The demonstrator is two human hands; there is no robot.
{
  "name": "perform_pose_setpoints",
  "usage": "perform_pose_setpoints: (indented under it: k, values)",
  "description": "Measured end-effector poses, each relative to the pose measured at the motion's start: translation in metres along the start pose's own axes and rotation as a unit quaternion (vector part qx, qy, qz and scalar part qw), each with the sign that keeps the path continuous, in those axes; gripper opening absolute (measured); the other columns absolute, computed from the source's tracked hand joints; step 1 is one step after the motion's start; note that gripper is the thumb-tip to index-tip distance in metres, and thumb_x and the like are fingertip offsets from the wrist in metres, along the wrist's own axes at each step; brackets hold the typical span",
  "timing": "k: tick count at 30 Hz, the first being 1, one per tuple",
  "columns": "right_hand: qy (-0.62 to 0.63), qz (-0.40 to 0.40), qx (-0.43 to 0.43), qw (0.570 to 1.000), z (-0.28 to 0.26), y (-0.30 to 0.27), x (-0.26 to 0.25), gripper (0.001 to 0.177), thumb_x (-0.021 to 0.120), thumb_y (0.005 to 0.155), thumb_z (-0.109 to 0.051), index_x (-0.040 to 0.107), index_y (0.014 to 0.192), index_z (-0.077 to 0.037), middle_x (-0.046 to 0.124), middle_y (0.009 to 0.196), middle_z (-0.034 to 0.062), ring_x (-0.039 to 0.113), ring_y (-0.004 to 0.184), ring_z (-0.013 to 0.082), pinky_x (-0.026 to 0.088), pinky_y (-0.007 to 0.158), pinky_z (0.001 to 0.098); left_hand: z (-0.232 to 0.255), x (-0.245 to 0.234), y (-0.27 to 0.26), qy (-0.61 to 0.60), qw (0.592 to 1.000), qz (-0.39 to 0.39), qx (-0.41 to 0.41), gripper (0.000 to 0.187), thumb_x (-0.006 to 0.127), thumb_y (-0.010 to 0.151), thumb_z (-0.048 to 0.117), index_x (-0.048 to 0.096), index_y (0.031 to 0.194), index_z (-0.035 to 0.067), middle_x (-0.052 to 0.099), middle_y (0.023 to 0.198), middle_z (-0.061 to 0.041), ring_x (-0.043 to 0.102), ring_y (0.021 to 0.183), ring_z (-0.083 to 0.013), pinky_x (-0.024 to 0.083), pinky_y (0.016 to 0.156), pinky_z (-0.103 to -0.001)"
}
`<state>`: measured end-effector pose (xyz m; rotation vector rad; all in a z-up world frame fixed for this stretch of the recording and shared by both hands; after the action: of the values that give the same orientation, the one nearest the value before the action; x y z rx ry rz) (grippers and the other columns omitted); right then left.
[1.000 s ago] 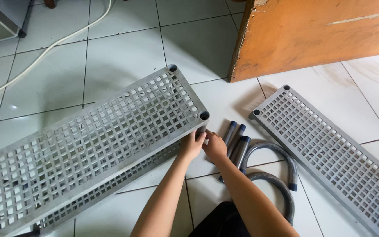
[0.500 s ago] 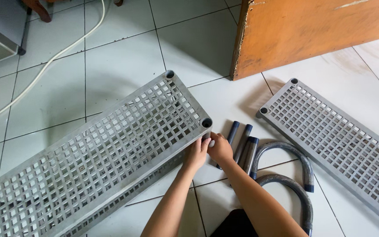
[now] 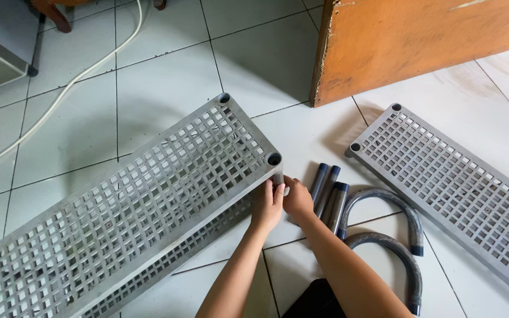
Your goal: The person assembles a three-tier plastic shelving unit by inserting vertical poles into the grid shelves and attaching curved handles to the top corners. The person works on the floor, connecting the shelves and poles in sequence.
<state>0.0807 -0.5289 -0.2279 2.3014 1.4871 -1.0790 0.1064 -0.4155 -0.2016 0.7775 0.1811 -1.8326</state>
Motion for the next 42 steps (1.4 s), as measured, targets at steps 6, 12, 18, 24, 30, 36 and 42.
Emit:
perform_pose_setpoints:
  k: [6,12,18,24,30,36,42]
  values:
    - [0.036,-0.158,-0.107,0.981,0.035,0.046,-0.006,0.063,0.075,0.071,-0.011,0.062,0.132,-0.019,0.074,0.118,0.0099,0.072,0.098,0.0312,0.059,0.085,0.0437,0.093,-0.051,-0.013,0.17,0.936,-0.301,-0.069,0.069,0.066,0.09,0.047,0.048,0.139,0.002,0.054,0.136,-0.024,0.062,0.112,-0.0418,0.05,0.091,-0.054]
    - [-0.008,-0.205,-0.128,0.97,0.024,0.123,-0.041,0.05,0.073,0.078,-0.012,0.07,0.128,-0.013,0.078,0.107,0.0127,0.074,0.088,0.0253,0.06,0.078,0.0386,0.162,-0.149,0.067,0.108,0.953,-0.268,-0.096,0.04,0.062,0.09,0.054,0.071,0.105,0.017,0.079,0.085,-0.005,0.075,0.078,-0.02,0.057,0.071,-0.036]
    - [0.161,-0.208,-0.162,0.951,-0.043,0.19,-0.002,0.044,0.071,0.086,-0.023,0.069,0.129,-0.015,0.079,0.109,0.0109,0.076,0.091,0.0218,0.058,0.083,0.0368,0.116,-0.198,0.194,0.286,0.957,0.043,-0.014,0.056,0.071,0.085,0.051,0.06,0.125,0.013,0.063,0.118,-0.015,0.061,0.109,-0.0365,0.054,0.082,-0.045]
    - [0.129,-0.203,-0.123,0.963,-0.005,0.224,0.045,0.045,0.073,0.084,-0.025,0.07,0.127,-0.016,0.076,0.113,0.0094,0.073,0.096,0.0244,0.057,0.084,0.039,0.055,-0.183,0.217,0.307,0.944,-0.017,-0.117,0.063,0.055,0.087,0.068,0.064,0.127,0.02,0.07,0.115,-0.009,0.064,0.113,-0.0289,0.041,0.105,-0.05]
    - [-0.137,-0.159,-0.249,0.945,0.026,0.247,0.061,0.046,0.074,0.081,-0.026,0.07,0.125,-0.018,0.073,0.117,0.008,0.07,0.101,0.027,0.055,0.085,0.0412,0.064,-0.184,0.216,0.29,0.939,-0.086,-0.161,0.06,0.044,0.088,0.074,0.075,0.097,0.024,0.077,0.084,-0.001,0.073,0.09,-0.0247,0.045,0.093,-0.043]
    - [-0.286,-0.107,-0.298,0.905,0.046,0.257,0.065,0.047,0.075,0.078,-0.027,0.071,0.124,-0.019,0.069,0.121,0.0065,0.067,0.105,0.0296,0.054,0.086,0.0435,0.088,-0.192,0.208,0.293,0.948,-0.05,-0.116,0.057,0.046,0.088,0.075,0.073,0.093,0.026,0.075,0.081,-0.003,0.072,0.083,-0.026,0.045,0.083,-0.044]
    - [-0.108,-0.126,-0.161,0.973,0.064,0.264,0.06,0.04,0.071,0.085,-0.028,0.071,0.123,-0.017,0.069,0.122,0.0053,0.07,0.1,0.0283,0.054,0.09,0.0417,0.085,-0.178,0.196,0.302,0.947,-0.059,-0.092,0.059,0.044,0.091,0.072,0.073,0.097,0.021,0.076,0.083,-0.005,0.073,0.085,-0.0268,0.041,0.088,-0.048]
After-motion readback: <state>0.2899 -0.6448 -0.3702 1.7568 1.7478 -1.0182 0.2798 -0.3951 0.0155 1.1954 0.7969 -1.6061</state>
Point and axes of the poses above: each hand's wrist, its own y-axis towards the middle knuckle, its own x-axis out of the palm, z = x × y, the point moved 3 cm from there along y, towards the middle knuckle
